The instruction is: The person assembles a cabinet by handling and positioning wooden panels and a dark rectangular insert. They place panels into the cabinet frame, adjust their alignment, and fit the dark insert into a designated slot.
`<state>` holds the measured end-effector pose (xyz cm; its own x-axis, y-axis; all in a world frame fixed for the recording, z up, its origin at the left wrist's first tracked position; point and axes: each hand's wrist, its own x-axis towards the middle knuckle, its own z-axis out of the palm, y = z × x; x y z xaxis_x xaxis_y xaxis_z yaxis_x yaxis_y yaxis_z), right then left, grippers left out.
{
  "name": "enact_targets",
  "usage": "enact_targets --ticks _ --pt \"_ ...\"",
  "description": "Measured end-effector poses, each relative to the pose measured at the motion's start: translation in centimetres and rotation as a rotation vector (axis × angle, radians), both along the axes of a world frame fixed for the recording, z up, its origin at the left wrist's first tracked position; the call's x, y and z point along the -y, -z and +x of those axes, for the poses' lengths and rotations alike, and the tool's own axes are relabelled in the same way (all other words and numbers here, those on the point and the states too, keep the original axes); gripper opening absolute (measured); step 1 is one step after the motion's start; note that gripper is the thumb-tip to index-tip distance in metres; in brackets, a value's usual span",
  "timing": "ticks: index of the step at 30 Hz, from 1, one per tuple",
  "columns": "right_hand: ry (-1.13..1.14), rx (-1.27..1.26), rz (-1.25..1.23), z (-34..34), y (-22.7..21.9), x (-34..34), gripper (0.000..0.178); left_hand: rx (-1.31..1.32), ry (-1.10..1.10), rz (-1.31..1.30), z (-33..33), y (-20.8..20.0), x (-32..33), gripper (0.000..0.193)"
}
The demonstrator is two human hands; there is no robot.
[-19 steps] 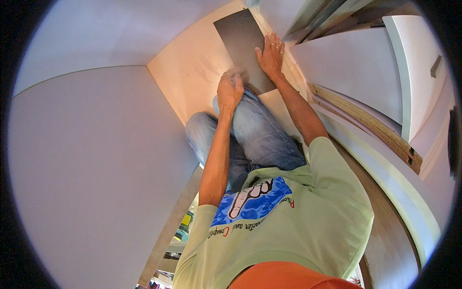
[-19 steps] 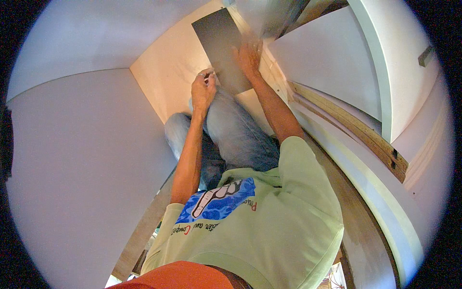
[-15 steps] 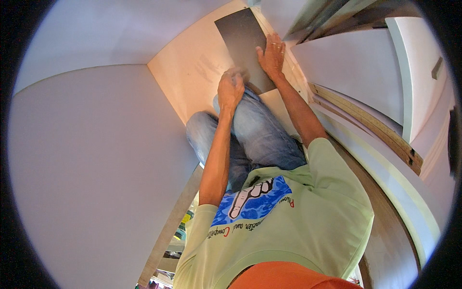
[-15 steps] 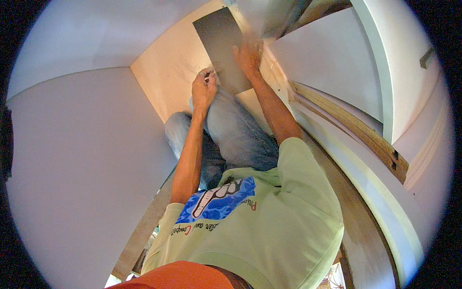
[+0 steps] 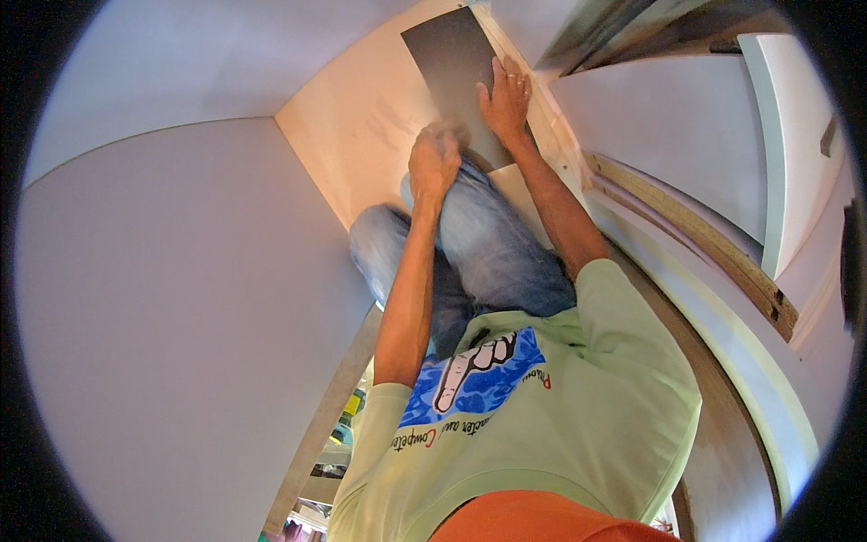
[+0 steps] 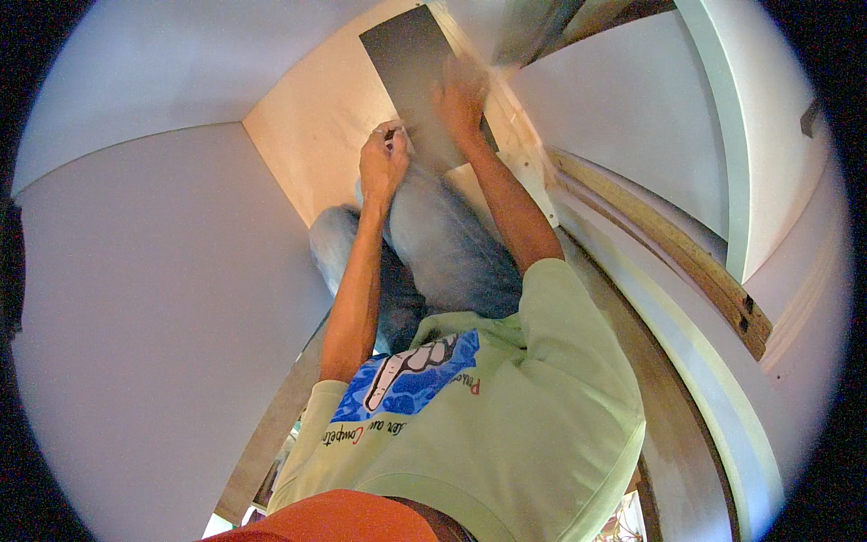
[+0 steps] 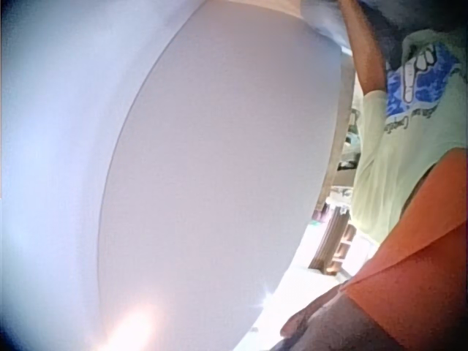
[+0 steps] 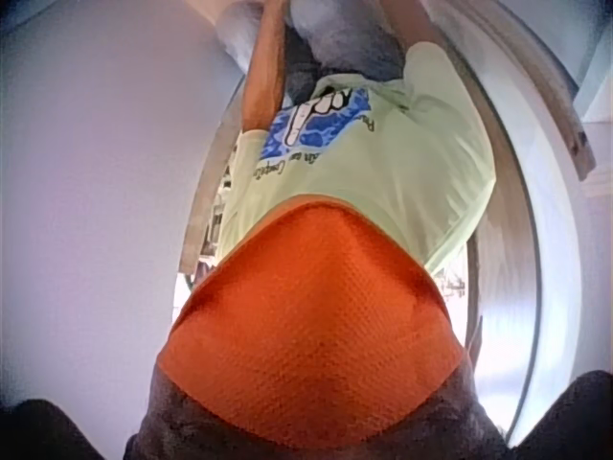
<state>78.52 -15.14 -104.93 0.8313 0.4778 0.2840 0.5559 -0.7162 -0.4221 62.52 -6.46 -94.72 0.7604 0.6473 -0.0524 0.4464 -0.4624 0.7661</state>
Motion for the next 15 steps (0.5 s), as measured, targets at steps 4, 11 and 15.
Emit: enact_targets --ticks 4,11,15 --pt "-0.001 -0.008 -0.041 1.0 0.6 0.9 0.066 -0.061 -0.032 -0.087 0.4 -0.1 0.1 0.030" --pt "0.018 -0.018 -0.027 0.3 0.1 0.4 0.064 -0.120 -0.057 -0.150 0.7 -0.9 0.4 0.031" --pt "0.023 -0.146 0.017 0.3 -1.2 0.6 0.063 -0.139 -0.055 -0.065 1.4 0.1 -0.4 0.034"
